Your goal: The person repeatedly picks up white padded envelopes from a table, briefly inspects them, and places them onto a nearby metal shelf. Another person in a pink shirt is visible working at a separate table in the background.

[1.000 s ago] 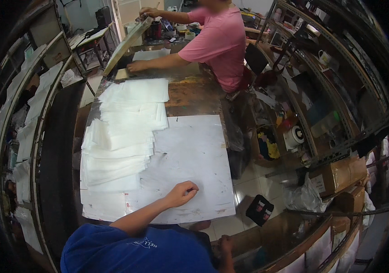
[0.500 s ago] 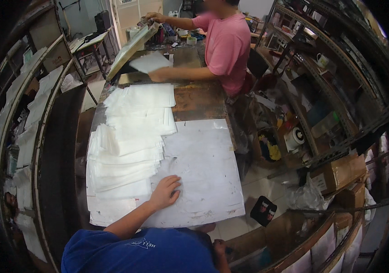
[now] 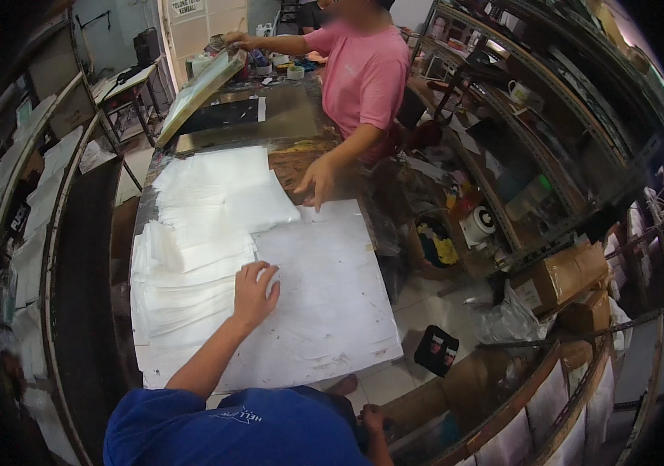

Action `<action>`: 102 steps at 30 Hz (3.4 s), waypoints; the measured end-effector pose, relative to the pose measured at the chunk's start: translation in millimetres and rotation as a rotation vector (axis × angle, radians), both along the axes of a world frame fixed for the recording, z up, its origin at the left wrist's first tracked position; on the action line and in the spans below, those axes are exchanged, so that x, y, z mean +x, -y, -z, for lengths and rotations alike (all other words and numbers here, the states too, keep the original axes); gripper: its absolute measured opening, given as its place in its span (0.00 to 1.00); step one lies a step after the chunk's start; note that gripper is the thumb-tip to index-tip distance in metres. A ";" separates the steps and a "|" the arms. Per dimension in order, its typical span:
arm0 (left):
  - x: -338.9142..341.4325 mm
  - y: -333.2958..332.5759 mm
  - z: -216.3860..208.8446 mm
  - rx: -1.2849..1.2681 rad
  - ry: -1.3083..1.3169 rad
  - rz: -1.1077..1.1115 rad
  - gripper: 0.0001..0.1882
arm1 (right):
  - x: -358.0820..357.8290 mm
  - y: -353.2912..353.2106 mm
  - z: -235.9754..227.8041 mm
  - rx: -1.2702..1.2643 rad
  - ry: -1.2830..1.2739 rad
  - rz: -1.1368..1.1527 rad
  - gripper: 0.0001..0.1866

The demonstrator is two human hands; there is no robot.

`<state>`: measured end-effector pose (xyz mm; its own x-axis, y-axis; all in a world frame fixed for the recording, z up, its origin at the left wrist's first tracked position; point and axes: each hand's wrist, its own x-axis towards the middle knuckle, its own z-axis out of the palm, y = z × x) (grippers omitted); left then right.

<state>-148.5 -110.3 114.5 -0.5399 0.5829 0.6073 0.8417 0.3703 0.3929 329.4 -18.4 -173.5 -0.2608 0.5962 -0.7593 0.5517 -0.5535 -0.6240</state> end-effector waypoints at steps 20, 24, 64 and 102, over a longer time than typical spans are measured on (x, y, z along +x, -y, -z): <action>-14.1 -17.6 35.3 -0.389 -0.092 0.236 0.01 | -96.5 6.3 -180.9 0.424 -0.479 0.186 0.18; 69.4 2.0 23.4 -0.342 0.034 0.493 0.02 | -163.6 18.5 -265.1 0.365 -0.605 -0.106 0.24; 146.5 42.2 69.1 -0.316 0.285 0.774 0.03 | 48.0 -9.8 -254.9 0.723 0.134 0.332 0.14; 145.1 46.1 93.1 -0.542 0.172 0.753 0.04 | 484.6 134.1 -131.3 0.693 1.077 1.849 0.10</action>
